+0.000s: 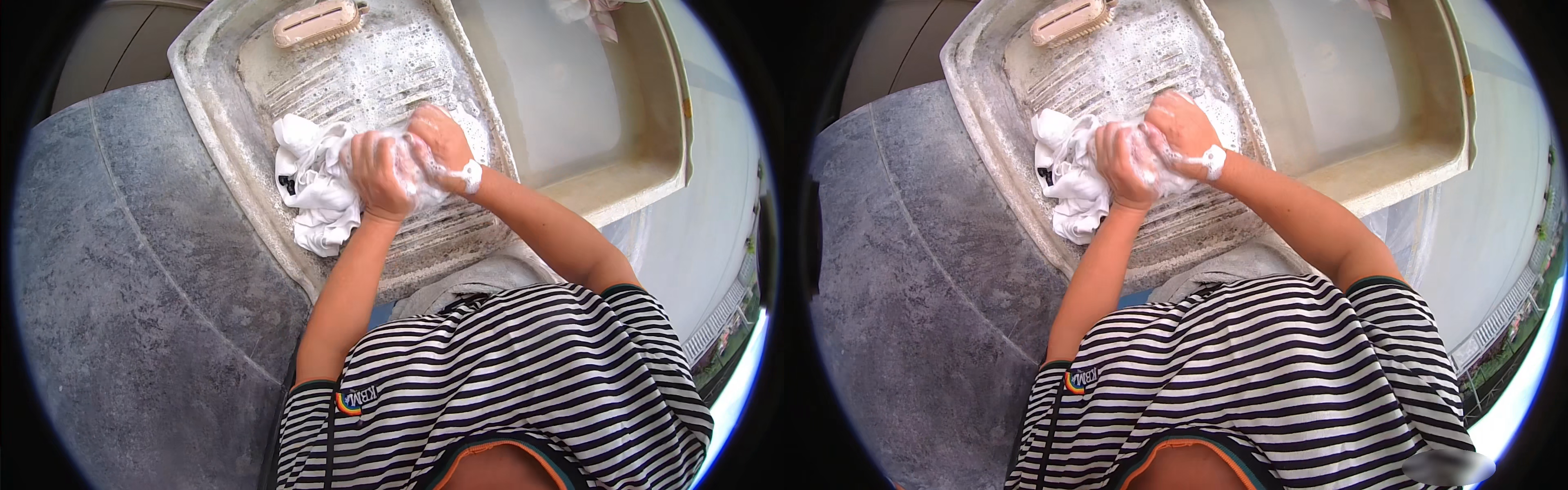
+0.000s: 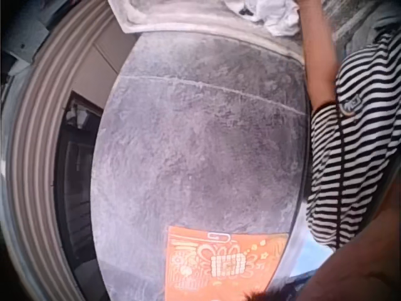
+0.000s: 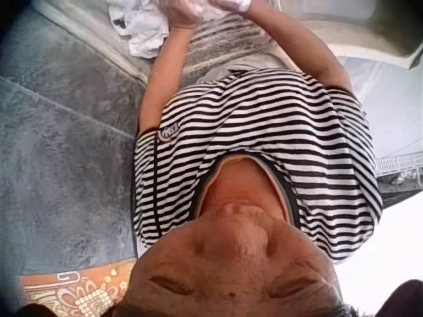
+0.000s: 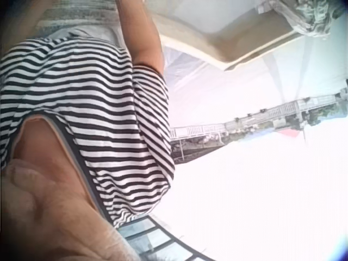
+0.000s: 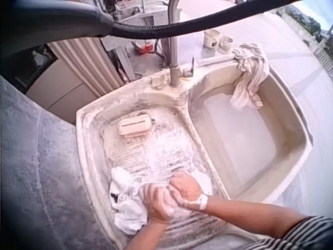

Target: The person hand-washes a white t-shirt in a utility sink using a brush and soap. They scrub the garment on the washboard, rinse it under running water, and wring it out repeatedly.

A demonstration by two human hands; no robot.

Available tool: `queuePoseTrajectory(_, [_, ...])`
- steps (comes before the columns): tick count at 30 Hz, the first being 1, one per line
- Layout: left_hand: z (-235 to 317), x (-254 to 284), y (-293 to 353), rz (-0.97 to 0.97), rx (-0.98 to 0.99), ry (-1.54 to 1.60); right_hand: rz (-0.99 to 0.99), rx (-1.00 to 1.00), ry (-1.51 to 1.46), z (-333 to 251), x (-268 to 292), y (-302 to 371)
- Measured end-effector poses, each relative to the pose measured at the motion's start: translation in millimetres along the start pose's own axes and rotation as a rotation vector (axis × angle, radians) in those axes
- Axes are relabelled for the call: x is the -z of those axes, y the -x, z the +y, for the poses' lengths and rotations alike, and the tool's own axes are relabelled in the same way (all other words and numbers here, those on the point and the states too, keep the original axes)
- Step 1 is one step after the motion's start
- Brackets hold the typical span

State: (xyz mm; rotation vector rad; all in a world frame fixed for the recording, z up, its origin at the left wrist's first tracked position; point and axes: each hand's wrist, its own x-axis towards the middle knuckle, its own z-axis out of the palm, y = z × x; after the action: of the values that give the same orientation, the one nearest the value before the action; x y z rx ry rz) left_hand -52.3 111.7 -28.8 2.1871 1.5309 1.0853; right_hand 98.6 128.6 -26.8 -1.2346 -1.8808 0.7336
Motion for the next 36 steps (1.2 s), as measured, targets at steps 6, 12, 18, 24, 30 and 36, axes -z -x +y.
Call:
queuePoseTrajectory(6, [-62,-45,-129,-0.031,0.453,-0.396,0.204,-0.066,0.428,61,-23,-134])
queuePoseTrajectory(12, [-7,-6,-45,0.044,0.173,-0.122,0.1,-0.035,0.176,2,2,-43])
queuePoseTrajectory(18, [2,-12,-35,-0.031,0.134,0.002,0.071,-0.2,-0.018,-1,0,-22])
queuePoseTrajectory(24, [-68,-49,-120,0.024,0.785,0.191,0.047,-0.578,-0.076,18,-4,-113])
queuePoseTrajectory(30, [-5,35,-163,0.174,0.901,1.735,0.237,-0.685,-0.999,-1,63,-94])
queuePoseTrajectory(36, [-1,99,-152,-0.199,0.589,2.137,0.218,-0.466,-0.965,-58,74,-84])
